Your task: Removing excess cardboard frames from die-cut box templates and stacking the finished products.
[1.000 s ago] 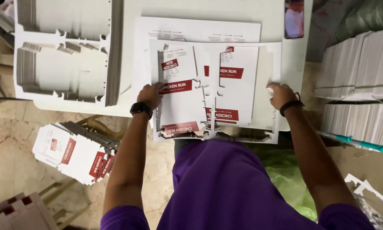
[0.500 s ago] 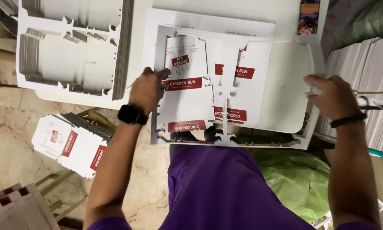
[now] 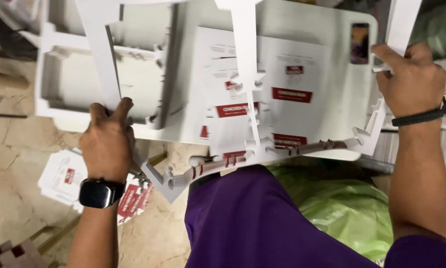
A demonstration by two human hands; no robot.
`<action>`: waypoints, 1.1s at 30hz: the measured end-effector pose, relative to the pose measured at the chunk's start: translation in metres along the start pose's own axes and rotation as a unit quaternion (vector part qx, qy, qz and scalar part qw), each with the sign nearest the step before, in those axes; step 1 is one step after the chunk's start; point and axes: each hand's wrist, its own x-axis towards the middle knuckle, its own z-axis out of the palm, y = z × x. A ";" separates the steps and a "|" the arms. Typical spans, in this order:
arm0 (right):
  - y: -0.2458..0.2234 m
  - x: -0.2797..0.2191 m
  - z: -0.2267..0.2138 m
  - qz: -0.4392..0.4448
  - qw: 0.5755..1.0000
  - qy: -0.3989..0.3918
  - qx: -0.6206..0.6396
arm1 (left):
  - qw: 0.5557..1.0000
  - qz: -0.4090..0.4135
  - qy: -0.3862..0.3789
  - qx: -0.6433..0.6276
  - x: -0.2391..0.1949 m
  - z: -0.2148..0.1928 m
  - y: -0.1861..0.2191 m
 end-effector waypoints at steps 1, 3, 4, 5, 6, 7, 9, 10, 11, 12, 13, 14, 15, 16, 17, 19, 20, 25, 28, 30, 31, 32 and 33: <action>-0.013 0.012 0.001 -0.020 1.000 -0.018 0.000 | 0.999 -0.021 -0.030 -0.033 -0.005 0.003 -0.017; -0.045 0.049 0.008 -0.053 0.998 -0.017 0.012 | 0.995 -0.067 -0.054 -0.057 -0.016 0.004 -0.051; -0.062 0.065 0.009 -0.060 0.997 -0.036 0.025 | 0.991 -0.090 -0.073 -0.070 -0.025 0.004 -0.067; -0.079 0.082 0.010 -0.068 0.995 -0.056 0.036 | 0.986 -0.112 -0.092 -0.083 -0.035 0.004 -0.081; -0.096 0.100 0.012 -0.083 0.994 -0.049 0.046 | 0.984 -0.130 -0.096 -0.080 -0.044 -0.002 -0.092; -0.113 0.119 0.014 -0.101 0.992 -0.007 0.070 | 0.979 -0.149 -0.110 -0.090 -0.051 -0.007 -0.101; -0.146 0.168 0.018 -0.125 0.986 0.049 0.096 | 0.972 -0.180 -0.114 -0.101 -0.055 -0.009 -0.117; -0.164 0.191 0.016 -0.146 0.981 0.029 0.124 | 0.964 -0.204 -0.127 -0.111 -0.059 -0.009 -0.125; -0.183 0.214 0.015 -0.167 0.974 0.009 0.151 | 0.956 -0.228 -0.138 -0.121 -0.062 -0.007 -0.131; -0.203 0.239 0.024 -0.176 0.972 0.013 0.156 | 0.954 -0.238 -0.139 -0.119 -0.065 -0.009 -0.137; -0.222 0.263 0.034 -0.197 0.963 0.021 0.183 | 0.947 -0.261 -0.138 -0.127 -0.068 -0.011 -0.140; -0.236 0.286 0.043 -0.213 0.955 0.027 0.206 | 0.941 -0.277 -0.136 -0.138 -0.066 -0.012 -0.143; -0.257 0.317 0.052 -0.217 0.953 0.029 0.207 | 0.940 -0.282 -0.136 -0.138 -0.066 -0.009 -0.147; -0.278 0.344 0.062 -0.247 0.947 0.034 0.205 | 0.930 -0.313 -0.146 -0.130 -0.066 -0.005 -0.149; -0.299 0.372 0.074 -0.276 0.939 0.040 0.203 | 0.918 -0.343 -0.157 -0.122 -0.065 -0.002 -0.150; -0.347 0.423 0.100 -0.297 0.928 0.033 0.223 | 0.912 -0.361 -0.152 -0.126 -0.050 0.003 -0.150; -0.368 0.445 0.113 -0.319 0.918 0.020 0.236 | 0.905 -0.374 -0.151 -0.137 -0.043 0.007 -0.148; -0.471 0.516 0.149 -0.362 0.895 0.040 0.257 | 0.851 -0.442 -0.231 -0.162 -0.002 0.032 -0.159; -0.508 0.548 0.157 -0.375 0.885 -0.067 0.268 | 0.842 -0.455 -0.241 -0.163 0.010 0.052 -0.167; -0.526 0.559 0.161 -0.379 0.869 -0.112 0.296 | 0.834 -0.462 -0.251 -0.164 0.016 0.057 -0.170; -0.531 0.563 0.161 -0.379 0.869 -0.131 0.291 | 0.831 -0.466 -0.253 -0.168 0.021 0.056 -0.170; -0.536 0.567 0.162 -0.378 0.869 -0.147 0.284 | 0.829 -0.469 -0.252 -0.173 0.027 0.059 -0.170; -0.539 0.575 0.165 -0.382 0.867 -0.147 0.284 | 0.826 -0.473 -0.253 -0.174 0.036 0.059 -0.171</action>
